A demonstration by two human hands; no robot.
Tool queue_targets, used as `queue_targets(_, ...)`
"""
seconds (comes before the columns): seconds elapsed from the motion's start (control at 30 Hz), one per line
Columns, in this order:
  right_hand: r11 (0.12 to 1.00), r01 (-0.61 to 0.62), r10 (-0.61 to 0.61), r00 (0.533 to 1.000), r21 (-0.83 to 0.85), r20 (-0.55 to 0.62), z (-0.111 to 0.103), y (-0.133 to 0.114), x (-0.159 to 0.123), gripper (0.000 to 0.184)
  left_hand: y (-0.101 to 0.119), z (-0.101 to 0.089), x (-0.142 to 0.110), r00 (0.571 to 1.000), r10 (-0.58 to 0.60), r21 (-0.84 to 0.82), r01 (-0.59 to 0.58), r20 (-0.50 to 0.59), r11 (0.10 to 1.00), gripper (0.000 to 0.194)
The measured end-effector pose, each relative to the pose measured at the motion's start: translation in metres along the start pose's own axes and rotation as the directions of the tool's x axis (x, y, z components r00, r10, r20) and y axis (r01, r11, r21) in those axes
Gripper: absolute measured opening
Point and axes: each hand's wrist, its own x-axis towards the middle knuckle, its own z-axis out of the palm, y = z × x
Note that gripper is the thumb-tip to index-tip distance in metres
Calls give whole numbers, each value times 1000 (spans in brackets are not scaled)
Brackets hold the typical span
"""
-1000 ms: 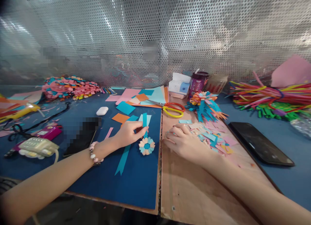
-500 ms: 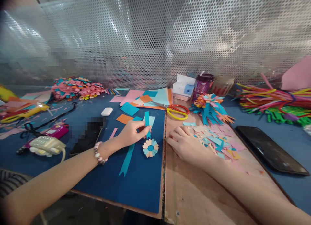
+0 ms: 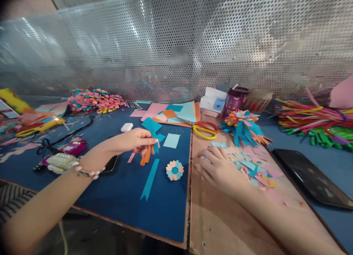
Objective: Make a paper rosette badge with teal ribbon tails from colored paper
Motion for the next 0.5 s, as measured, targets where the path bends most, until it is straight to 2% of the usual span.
queue_targets(0.1, 967, -123, 137, 990, 223, -46, -8, -15, 11, 22, -6, -1, -13, 989, -121, 80, 114, 83, 990, 36)
queue_targets(0.17, 907, -237, 269, 962, 349, -46, -14, -31, 25, 21, -7, 5, -20, 982, -135, 124, 119, 134, 985, 35)
queue_targets(0.27, 729, -433, 455, 885, 530, 96, -17, -52, 56, 36, -3, 18, -27, 970, -97, 144, 65, 225, 987, 33)
queue_targets(0.37, 535, -474, 440, 863, 699, 249, -10, -61, 87, 44, 0, 30, -32, 957, -118, 130, 86, 265, 988, 34)
queue_targets(0.43, 415, -498, 374, 856, 761, 356, -5, -62, 102, 32, -3, 35, -34, 946, -122, 114, 91, 300, 989, 34)
queue_targets(0.5, 329, -558, 319, 825, 762, 466, -2, -62, 111, 19, -7, 37, -37, 936, -125, 92, 100, 328, 991, 34)
